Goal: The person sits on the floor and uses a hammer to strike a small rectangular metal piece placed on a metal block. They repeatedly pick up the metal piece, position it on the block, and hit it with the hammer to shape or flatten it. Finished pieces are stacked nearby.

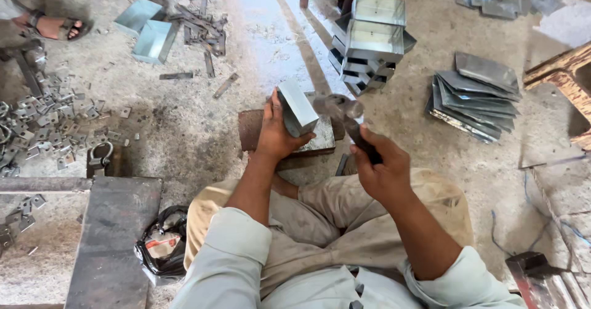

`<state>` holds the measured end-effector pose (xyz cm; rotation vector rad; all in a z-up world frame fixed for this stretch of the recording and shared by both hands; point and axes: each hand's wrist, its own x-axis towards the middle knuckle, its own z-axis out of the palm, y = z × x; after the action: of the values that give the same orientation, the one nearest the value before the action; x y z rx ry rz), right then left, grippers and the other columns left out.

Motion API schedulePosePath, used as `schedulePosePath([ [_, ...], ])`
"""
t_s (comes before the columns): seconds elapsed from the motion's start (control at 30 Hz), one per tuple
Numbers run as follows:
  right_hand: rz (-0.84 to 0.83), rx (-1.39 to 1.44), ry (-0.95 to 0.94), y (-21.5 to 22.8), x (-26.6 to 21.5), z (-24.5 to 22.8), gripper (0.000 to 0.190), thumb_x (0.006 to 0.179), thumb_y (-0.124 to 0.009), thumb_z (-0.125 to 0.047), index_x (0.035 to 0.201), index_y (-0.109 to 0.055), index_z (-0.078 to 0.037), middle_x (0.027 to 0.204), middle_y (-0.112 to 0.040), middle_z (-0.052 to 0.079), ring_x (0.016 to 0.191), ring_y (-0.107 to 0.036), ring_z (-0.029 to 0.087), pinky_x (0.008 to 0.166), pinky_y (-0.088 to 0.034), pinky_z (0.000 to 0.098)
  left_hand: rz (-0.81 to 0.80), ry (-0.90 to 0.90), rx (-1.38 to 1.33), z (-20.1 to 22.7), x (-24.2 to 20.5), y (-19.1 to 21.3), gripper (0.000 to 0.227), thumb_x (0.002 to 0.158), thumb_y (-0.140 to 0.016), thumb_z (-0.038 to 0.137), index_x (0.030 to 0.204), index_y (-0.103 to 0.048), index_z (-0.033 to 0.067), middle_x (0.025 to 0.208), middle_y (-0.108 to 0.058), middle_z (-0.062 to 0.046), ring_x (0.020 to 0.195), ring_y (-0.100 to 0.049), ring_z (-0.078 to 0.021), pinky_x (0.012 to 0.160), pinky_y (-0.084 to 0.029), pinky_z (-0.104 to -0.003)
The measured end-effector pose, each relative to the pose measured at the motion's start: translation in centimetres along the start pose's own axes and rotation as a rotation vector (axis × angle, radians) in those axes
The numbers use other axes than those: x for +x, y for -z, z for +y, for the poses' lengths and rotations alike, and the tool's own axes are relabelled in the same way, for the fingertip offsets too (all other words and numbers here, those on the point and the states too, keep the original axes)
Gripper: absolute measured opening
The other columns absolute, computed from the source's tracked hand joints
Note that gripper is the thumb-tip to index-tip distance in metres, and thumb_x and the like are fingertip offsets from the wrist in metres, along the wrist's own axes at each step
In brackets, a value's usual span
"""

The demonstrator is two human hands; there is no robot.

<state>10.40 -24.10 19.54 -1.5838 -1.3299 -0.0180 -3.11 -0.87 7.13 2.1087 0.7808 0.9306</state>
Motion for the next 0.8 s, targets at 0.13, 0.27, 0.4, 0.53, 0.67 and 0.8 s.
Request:
schedulePosePath([
  [0.13, -0.130, 0.057, -0.218, -1.2, -0.3, 3.8, 0.044, 0.093, -0.077, -0.009, 0.135, -0.065, -0.009, 0.093, -0.076, 0.009, 0.073, -0.066, 0.010, 0.065, -0.053, 0.0255, 0.022, 0.010, 0.123, 1.4, -0.3, 0.5, 0.152, 0.055, -0.100, 0.052, 0.164, -0.002, 0.0097, 0.157, -0.030, -0.032, 0.142, -0.036, -0.0514, 0.115, -0.039, -0.056],
  [0.27, -0.059, 0.083, -0.427, -2.0, -2.7, 9.1, 0.049, 0.088, -0.078, -0.011, 0.135, -0.066, -0.009, 0.078, -0.069, 0.007, 0.064, -0.057, 0.009, 0.058, -0.048, 0.0252, -0.283, 0.357, 0.388, 4.9, 0.0, 2.9, 0.150, 0.058, -0.095, 0.062, 0.163, 0.003, 0.0202, 0.164, -0.016, -0.026, 0.149, -0.021, -0.0484, 0.115, -0.022, -0.065],
  [0.4, -0.101, 0.249, -0.789, -2.7, -4.4, 13.4, 0.045, 0.092, -0.075, -0.011, 0.136, -0.068, -0.006, 0.069, -0.063, 0.009, 0.050, -0.049, 0.012, 0.044, -0.038, 0.0316, -0.381, 0.595, 0.612, 6.8, 0.1, 2.7, 0.144, 0.064, -0.086, 0.068, 0.166, 0.002, 0.0151, 0.165, -0.024, -0.022, 0.150, -0.026, -0.0467, 0.116, -0.027, -0.064],
  [0.53, -0.049, 0.349, -0.890, -3.1, -3.8, 14.8, 0.047, 0.091, -0.071, -0.008, 0.137, -0.064, -0.003, 0.072, -0.065, 0.011, 0.048, -0.052, 0.016, 0.040, -0.041, 0.0352, -0.418, 0.708, 0.674, 5.2, 0.1, 1.5, 0.142, 0.066, -0.086, 0.068, 0.165, -0.006, 0.0063, 0.166, -0.025, -0.022, 0.150, -0.029, -0.0441, 0.115, -0.030, -0.064],
  [0.67, 0.031, 0.486, -0.860, -3.0, -2.9, 14.9, 0.050, 0.092, -0.070, -0.006, 0.140, -0.058, 0.001, 0.072, -0.065, 0.013, 0.049, -0.052, 0.016, 0.039, -0.038, 0.0348, -0.693, 0.095, 0.821, 2.7, -0.7, 2.6, 0.137, 0.052, -0.085, 0.048, 0.171, -0.022, 0.0218, 0.168, -0.039, -0.009, 0.151, -0.039, -0.0377, 0.121, -0.033, -0.062],
  [0.8, 0.059, 0.496, -0.876, -2.7, -2.5, 14.8, 0.050, 0.093, -0.069, -0.005, 0.140, -0.056, 0.003, 0.073, -0.065, 0.013, 0.049, -0.052, 0.016, 0.040, -0.038, 0.0347, -0.918, 0.104, 0.922, 3.3, 0.8, 3.7, 0.131, 0.061, -0.086, 0.037, 0.166, -0.007, 0.0333, 0.173, 0.004, -0.010, 0.158, 0.004, -0.0409, 0.118, 0.002, -0.075],
])
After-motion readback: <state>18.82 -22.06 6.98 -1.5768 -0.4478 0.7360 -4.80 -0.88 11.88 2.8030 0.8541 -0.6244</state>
